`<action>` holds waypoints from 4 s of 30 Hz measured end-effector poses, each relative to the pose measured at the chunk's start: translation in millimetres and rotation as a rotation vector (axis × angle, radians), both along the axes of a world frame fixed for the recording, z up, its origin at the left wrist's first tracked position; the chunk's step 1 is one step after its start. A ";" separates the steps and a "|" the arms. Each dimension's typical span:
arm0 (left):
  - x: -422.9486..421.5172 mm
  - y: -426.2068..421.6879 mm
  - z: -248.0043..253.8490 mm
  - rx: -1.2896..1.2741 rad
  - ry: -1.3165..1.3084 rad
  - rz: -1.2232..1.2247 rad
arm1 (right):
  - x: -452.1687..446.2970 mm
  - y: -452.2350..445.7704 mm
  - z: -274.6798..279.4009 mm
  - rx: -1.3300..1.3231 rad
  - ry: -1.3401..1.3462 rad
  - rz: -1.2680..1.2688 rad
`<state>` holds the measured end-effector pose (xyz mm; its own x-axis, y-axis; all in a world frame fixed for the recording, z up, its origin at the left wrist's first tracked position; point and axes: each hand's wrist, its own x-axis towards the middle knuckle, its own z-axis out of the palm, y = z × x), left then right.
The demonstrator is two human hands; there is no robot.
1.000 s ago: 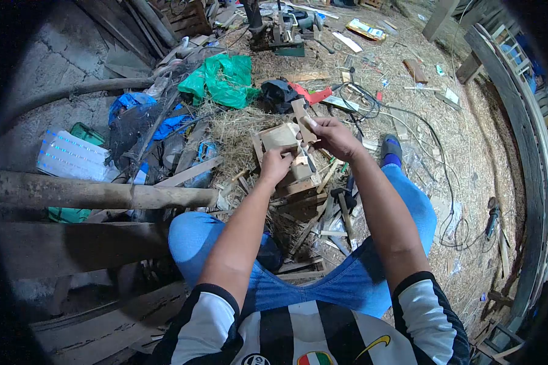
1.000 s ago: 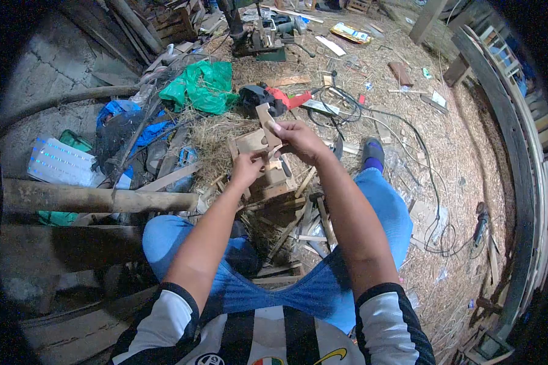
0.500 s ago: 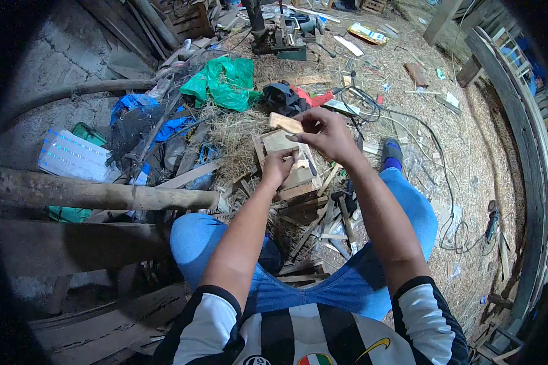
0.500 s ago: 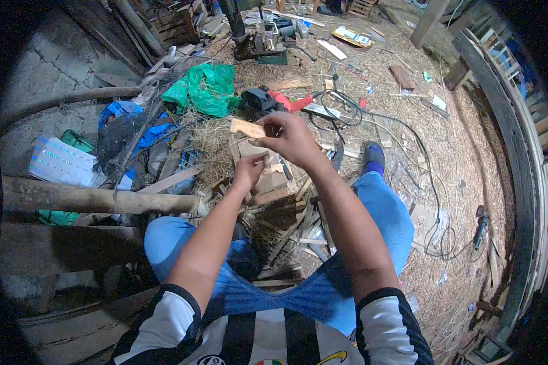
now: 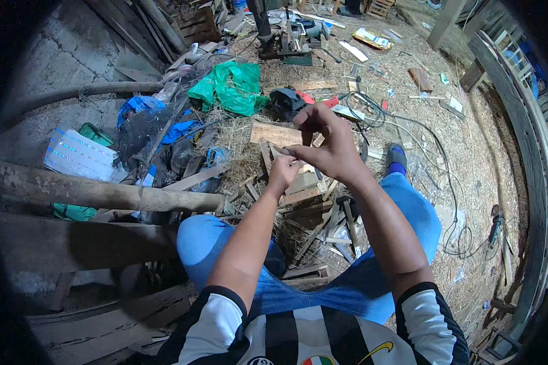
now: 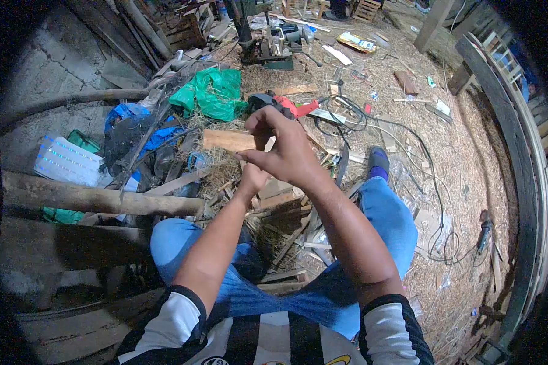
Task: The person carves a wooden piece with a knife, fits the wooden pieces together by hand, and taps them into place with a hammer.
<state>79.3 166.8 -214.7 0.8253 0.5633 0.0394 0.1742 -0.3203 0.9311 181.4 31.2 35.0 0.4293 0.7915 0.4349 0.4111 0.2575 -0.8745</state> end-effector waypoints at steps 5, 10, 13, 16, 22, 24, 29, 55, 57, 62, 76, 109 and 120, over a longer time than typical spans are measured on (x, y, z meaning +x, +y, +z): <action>9.3 -6.8 8.9 0.212 -0.176 0.156 | -7.0 1.3 -2.3 -0.023 0.095 0.094; 7.8 -9.2 18.8 0.240 -0.251 0.204 | -16.8 -1.0 7.6 -0.023 0.300 0.198; 7.1 -12.0 22.7 0.210 -0.271 0.190 | -18.2 -0.8 7.3 -0.017 0.314 0.215; 5.9 -13.6 26.1 0.166 -0.275 0.177 | -18.7 0.2 6.7 -0.001 0.302 0.213; 4.3 -20.0 33.3 -0.054 -0.244 0.124 | -8.0 0.6 1.8 0.032 0.057 0.105; -3.9 -2.2 18.1 0.067 0.058 -0.028 | 5.0 3.1 -7.5 -0.048 0.072 0.040; -0.2 -3.9 8.0 -0.004 0.236 0.105 | 40.7 2.6 -51.5 -0.296 -0.132 -0.104; -1.9 -0.7 10.0 0.190 0.282 0.119 | 54.5 8.9 -154.1 -0.496 -0.513 -0.013; -2.2 0.6 7.4 0.194 0.327 0.115 | 54.9 9.5 -153.9 -0.498 -0.516 -0.015; -1.5 6.6 -14.2 0.151 0.285 0.151 | 57.1 10.8 -161.2 -0.473 -0.498 -0.019; -4.9 23.2 -38.2 0.056 0.203 0.048 | 59.3 11.3 -163.8 -0.502 -0.575 -0.001; -9.2 33.8 17.2 -0.951 -0.110 0.131 | 53.1 9.8 -162.7 -0.525 -0.522 -0.048; 6.0 7.2 -33.6 -0.224 0.151 0.094 | 49.2 8.7 -154.1 -0.555 -0.560 -0.058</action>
<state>85.3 174.0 -248.3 0.7561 0.6184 -0.2143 0.3356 -0.0851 0.9381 230.6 39.9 -119.1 0.3106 0.9392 0.1461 0.8273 -0.1915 -0.5281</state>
